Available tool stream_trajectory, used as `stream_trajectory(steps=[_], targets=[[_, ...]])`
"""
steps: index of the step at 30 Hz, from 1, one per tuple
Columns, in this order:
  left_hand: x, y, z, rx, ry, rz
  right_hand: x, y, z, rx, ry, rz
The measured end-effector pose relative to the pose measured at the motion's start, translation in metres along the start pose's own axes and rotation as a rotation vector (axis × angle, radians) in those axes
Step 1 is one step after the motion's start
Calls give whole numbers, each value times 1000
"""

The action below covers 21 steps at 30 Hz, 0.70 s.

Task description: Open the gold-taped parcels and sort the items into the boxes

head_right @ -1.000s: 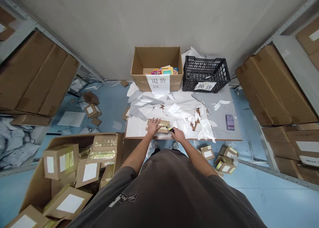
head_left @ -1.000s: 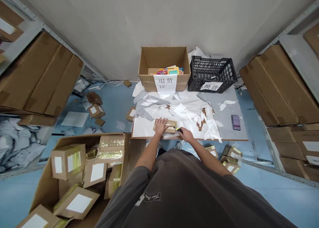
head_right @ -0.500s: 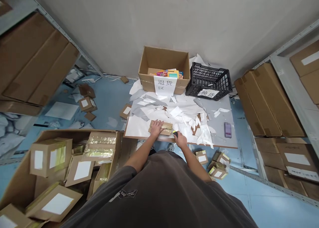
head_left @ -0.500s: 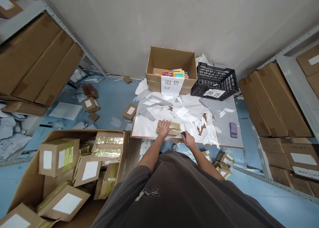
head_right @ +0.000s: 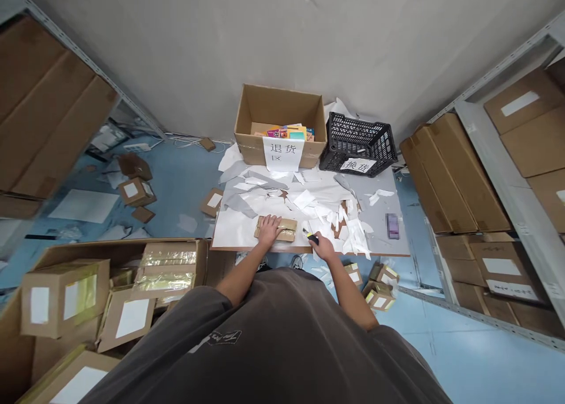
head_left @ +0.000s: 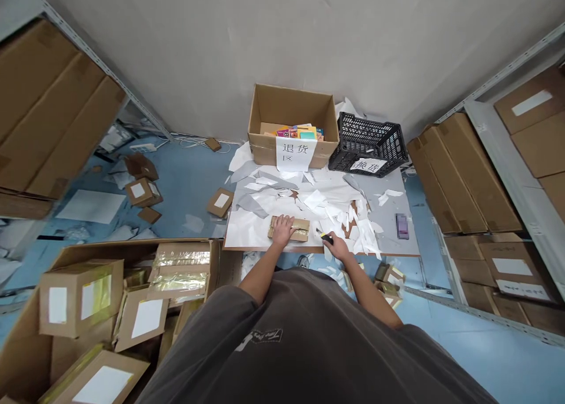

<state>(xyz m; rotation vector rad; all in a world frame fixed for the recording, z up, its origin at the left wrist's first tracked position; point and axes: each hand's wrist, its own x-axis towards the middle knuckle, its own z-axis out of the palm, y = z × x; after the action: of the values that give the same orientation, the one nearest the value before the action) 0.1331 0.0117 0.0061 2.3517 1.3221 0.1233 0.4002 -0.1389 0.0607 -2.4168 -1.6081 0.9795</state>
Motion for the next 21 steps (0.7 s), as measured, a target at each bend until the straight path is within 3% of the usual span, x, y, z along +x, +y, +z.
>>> stream_trajectory(steps=[3, 5, 11, 15, 18, 21], targets=[[0, -1, 3, 8, 1, 6, 3, -30, 18, -6, -50, -58], [-1, -2, 4, 14, 9, 12, 7, -38, 18, -36, -59, -70], [-2, -2, 3, 21, -11, 4, 12, -34, 0, -101, -119, -124], [-1, 0, 1, 2, -19, -3, 15, -42, 4, -93, -100, -148], [-1, 2, -1, 1, -22, -8, 23, -46, 10, -51, -67, -126], [0, 4, -2, 7, -13, -29, 28, -31, 10, 44, 56, 64]])
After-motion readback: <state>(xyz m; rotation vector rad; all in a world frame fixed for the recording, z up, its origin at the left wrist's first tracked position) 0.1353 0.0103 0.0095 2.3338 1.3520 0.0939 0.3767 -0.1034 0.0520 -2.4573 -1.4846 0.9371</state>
